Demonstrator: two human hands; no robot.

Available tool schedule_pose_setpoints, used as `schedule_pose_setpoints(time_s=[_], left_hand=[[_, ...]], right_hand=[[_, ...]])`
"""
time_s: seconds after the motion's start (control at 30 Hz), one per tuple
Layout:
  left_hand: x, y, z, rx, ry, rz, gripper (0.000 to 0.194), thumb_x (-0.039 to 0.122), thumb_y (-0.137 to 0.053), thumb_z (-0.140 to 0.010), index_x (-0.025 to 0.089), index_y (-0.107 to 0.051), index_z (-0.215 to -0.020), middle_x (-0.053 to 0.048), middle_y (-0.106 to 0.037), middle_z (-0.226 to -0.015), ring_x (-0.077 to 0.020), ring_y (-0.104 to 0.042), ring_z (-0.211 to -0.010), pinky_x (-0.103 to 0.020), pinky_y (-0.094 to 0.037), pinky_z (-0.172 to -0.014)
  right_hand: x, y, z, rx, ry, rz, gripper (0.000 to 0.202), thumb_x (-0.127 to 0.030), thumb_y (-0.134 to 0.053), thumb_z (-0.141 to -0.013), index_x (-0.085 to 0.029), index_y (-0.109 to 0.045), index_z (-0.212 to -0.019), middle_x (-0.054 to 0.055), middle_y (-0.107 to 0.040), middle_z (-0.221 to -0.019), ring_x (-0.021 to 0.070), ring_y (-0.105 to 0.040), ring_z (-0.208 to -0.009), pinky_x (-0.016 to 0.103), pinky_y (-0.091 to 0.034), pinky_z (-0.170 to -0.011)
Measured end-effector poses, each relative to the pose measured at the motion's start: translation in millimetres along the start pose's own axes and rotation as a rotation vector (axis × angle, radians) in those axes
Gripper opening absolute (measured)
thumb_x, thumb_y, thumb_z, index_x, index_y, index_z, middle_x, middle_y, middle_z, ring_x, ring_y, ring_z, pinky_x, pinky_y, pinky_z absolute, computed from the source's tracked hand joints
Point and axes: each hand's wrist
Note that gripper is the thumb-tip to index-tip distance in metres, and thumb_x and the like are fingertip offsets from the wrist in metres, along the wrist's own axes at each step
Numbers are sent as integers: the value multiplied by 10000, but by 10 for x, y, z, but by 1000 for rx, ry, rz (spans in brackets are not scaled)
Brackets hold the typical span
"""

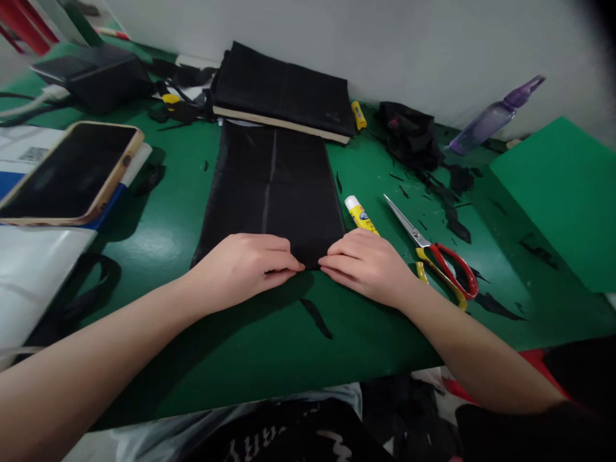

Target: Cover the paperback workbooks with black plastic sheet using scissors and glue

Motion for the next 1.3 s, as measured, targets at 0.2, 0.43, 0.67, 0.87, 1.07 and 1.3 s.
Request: schedule_pose_setpoints(time_s=[0.2,0.43,0.67,0.87,1.07,1.3], left_hand=[[-30,29,-13,-37,127,149,156,300,-584,-905,239,-705,-981,28,-630,-785,-62,-538,-589,-178,-423,-553],[-62,44,-33,-11,180,251,91,288,-664,-852,243,-722,-905,40,-629,-779,-46,-507,-565,-157,-409,-534],[-13,60,-49,-10,152,203,94,252,-631,-868,228,-720,-885,37,-638,-793,-45,-518,-573,-160,-411,-550],[1,46,-41,3,158,196,95,231,-616,-867,213,-709,-878,30,-625,-783,-56,-521,-590,-176,-406,-561],[4,37,-50,-13,160,188,97,221,-604,-865,212,-699,-878,30,-614,-780,-64,-533,-619,-183,-400,-580],[5,41,-41,-2,139,172,96,208,-596,-863,203,-692,-866,39,-585,-741,-58,-510,-591,-182,-377,-553]], right_hand=[[-14,-26,-19,21,-61,-78,151,-245,-568,-908,-177,-702,-929,39,-692,-858,154,-604,-797,324,-453,-728],[-39,-44,-27,43,-56,-82,161,-253,-558,-918,-177,-699,-929,31,-695,-850,146,-598,-787,316,-453,-725],[-78,-30,-65,45,-2,62,150,-216,-549,-915,-182,-695,-913,24,-694,-831,145,-585,-765,312,-454,-729],[-185,13,-84,73,67,305,124,-157,-569,-884,-176,-691,-878,27,-684,-815,151,-558,-759,343,-442,-806],[-295,-34,-105,87,66,416,178,-119,-565,-860,-182,-640,-712,-2,-598,-657,138,-480,-670,336,-417,-786],[-343,-64,-124,59,-23,421,210,-82,-537,-854,-179,-616,-685,-6,-570,-648,132,-474,-645,338,-405,-787]])
Point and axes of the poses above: each hand's wrist, its own z-axis away from the middle knuckle, its own y-axis out of the back of the hand, x = y × z
